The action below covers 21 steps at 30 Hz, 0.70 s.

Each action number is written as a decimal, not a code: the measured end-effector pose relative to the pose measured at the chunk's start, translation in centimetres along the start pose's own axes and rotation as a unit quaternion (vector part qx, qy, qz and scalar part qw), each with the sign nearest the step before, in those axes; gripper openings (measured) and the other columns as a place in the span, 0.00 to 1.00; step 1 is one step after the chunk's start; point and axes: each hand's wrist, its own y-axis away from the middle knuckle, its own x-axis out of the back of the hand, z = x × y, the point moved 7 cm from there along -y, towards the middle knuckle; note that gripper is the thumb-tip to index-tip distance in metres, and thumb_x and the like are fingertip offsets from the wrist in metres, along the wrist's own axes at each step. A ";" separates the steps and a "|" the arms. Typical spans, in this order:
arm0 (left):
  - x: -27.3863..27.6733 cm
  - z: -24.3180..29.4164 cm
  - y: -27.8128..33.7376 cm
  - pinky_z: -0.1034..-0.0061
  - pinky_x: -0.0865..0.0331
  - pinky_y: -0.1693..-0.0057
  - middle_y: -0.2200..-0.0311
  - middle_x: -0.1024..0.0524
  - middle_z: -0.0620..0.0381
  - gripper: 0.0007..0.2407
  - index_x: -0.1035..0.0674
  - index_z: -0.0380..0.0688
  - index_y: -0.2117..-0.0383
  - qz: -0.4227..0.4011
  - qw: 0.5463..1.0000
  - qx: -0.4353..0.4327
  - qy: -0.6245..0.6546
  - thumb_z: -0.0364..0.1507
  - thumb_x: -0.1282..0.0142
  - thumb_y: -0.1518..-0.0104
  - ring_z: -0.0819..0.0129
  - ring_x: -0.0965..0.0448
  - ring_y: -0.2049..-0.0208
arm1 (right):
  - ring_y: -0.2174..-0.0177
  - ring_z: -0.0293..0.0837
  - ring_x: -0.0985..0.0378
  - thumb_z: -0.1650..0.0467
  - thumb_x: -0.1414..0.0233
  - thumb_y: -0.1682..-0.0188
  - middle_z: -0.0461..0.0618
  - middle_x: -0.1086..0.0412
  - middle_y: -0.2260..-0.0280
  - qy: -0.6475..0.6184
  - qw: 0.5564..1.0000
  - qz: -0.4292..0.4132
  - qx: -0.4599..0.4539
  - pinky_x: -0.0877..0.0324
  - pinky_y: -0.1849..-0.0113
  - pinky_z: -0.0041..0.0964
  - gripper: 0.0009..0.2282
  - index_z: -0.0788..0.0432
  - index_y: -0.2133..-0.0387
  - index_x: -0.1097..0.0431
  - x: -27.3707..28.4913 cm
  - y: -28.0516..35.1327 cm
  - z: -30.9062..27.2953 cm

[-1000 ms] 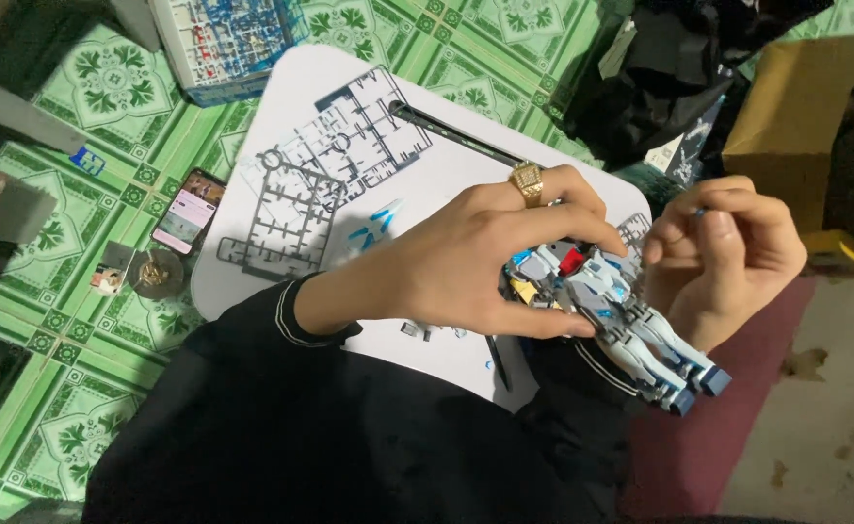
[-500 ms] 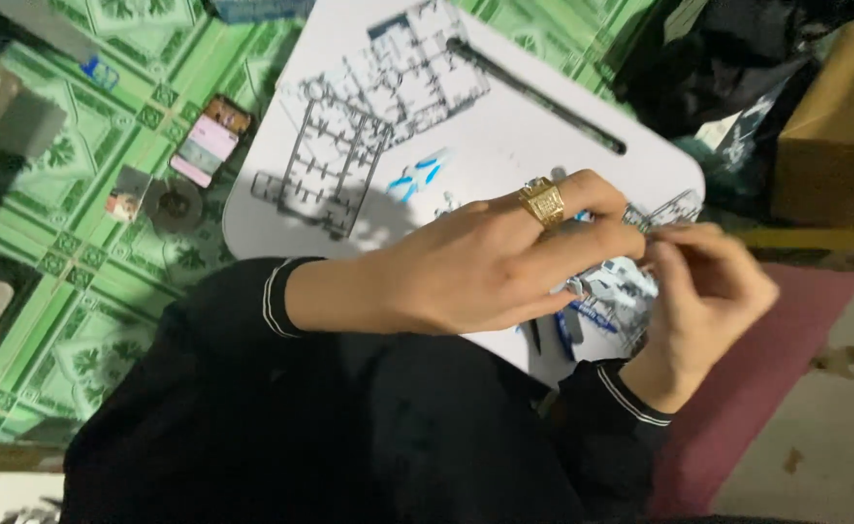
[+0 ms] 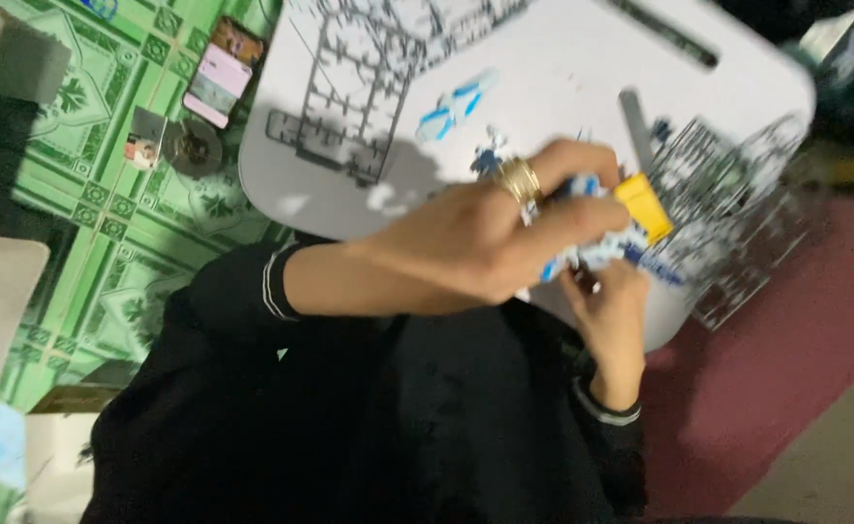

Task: Assembling a plastic model robot by fitting small parts together.

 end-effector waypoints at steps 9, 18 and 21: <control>-0.2 -3.3 3.7 0.69 0.30 0.44 0.53 0.37 0.52 0.19 0.37 0.45 0.51 -0.122 0.919 0.302 0.224 0.24 0.37 0.42 0.59 0.31 0.49 | 0.77 0.44 0.39 0.78 0.46 0.52 0.51 0.38 0.76 -0.108 0.993 0.032 -0.028 0.46 0.73 0.36 0.07 0.66 0.77 0.36 0.7 -0.1 -1.6; -2.5 -3.8 5.6 0.77 0.34 0.51 0.50 0.36 0.61 0.21 0.37 0.53 0.49 -0.126 0.865 0.386 0.296 0.25 0.36 0.43 0.68 0.30 0.54 | 0.75 0.42 0.34 0.79 0.45 0.46 0.54 0.34 0.66 -0.124 0.989 0.083 -0.017 0.38 0.69 0.33 0.03 0.66 0.62 0.25 2.8 -0.5 -3.9; -3.0 -3.5 5.7 0.75 0.29 0.43 0.50 0.29 0.58 0.24 0.41 0.53 0.46 -0.118 0.857 0.375 0.333 0.23 0.38 0.41 0.67 0.25 0.48 | 0.72 0.46 0.32 0.80 0.46 0.46 0.61 0.30 0.66 -0.167 0.976 0.139 -0.024 0.35 0.68 0.34 0.02 0.73 0.64 0.28 5.1 -0.6 -4.9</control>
